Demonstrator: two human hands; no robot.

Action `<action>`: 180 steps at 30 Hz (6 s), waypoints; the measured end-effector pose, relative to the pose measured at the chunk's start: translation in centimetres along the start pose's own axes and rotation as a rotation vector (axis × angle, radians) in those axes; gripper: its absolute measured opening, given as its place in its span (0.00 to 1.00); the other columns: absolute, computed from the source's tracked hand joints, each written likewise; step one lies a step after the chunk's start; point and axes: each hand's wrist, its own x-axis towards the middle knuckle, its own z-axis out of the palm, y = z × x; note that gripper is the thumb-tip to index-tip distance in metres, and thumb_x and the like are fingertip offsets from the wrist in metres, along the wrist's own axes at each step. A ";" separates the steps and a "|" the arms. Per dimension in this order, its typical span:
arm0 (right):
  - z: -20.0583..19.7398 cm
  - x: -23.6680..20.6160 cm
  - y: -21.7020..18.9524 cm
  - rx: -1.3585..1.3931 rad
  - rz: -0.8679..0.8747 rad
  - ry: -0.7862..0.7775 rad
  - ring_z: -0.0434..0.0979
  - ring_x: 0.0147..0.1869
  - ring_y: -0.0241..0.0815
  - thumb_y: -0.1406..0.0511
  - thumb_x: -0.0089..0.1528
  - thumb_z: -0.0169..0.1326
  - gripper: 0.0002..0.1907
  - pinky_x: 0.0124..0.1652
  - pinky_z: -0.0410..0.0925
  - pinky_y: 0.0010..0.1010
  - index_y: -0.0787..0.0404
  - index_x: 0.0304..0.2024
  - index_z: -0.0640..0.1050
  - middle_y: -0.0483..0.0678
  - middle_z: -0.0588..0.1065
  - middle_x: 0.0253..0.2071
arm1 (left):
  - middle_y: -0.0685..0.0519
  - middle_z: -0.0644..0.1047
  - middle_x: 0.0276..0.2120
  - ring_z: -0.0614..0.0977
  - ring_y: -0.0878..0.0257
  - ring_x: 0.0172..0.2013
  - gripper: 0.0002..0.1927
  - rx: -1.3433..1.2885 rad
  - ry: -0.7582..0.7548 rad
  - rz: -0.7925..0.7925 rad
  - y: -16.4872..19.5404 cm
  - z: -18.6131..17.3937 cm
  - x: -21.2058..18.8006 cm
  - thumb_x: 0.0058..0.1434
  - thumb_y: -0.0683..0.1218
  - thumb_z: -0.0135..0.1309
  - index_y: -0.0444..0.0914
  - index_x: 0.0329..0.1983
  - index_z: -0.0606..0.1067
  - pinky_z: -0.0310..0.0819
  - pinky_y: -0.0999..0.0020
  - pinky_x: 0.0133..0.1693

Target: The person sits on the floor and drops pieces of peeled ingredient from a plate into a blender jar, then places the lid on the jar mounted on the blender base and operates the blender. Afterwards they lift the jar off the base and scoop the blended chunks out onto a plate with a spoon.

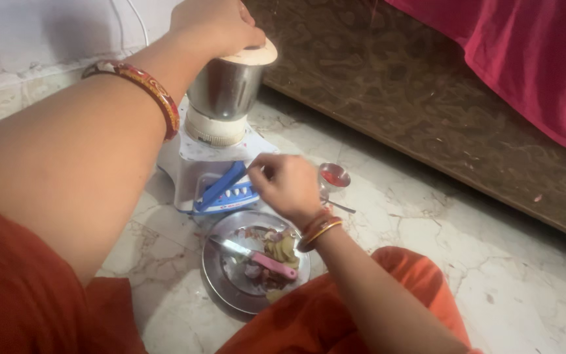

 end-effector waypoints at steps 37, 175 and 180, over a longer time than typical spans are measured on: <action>6.5 -0.5 -1.7 -0.387 0.134 -0.835 0.82 0.45 0.57 0.64 0.58 0.48 0.50 0.42 0.75 0.43 0.66 0.77 0.41 0.61 0.80 0.40 | 0.54 0.82 0.49 0.82 0.54 0.50 0.23 0.025 -0.046 -0.031 0.3 -0.5 -0.2 0.54 0.63 0.62 0.53 0.51 0.82 0.74 0.57 0.52; 5.7 -1.0 -3.3 -0.342 0.244 -0.907 0.79 0.52 0.64 0.61 0.55 0.58 0.61 0.50 0.73 0.45 0.68 0.76 0.32 0.68 0.77 0.48 | 0.55 0.82 0.50 0.81 0.57 0.52 0.27 0.036 -0.081 -0.105 1.6 -1.1 -1.3 0.53 0.64 0.61 0.53 0.55 0.80 0.73 0.59 0.52; 5.6 -0.9 -3.5 -0.371 0.223 -0.939 0.80 0.53 0.62 0.63 0.55 0.57 0.60 0.50 0.74 0.45 0.70 0.76 0.32 0.67 0.78 0.48 | 0.56 0.82 0.50 0.82 0.58 0.51 0.26 0.022 -0.076 -0.098 1.5 -1.0 -1.2 0.52 0.63 0.61 0.52 0.53 0.81 0.74 0.60 0.52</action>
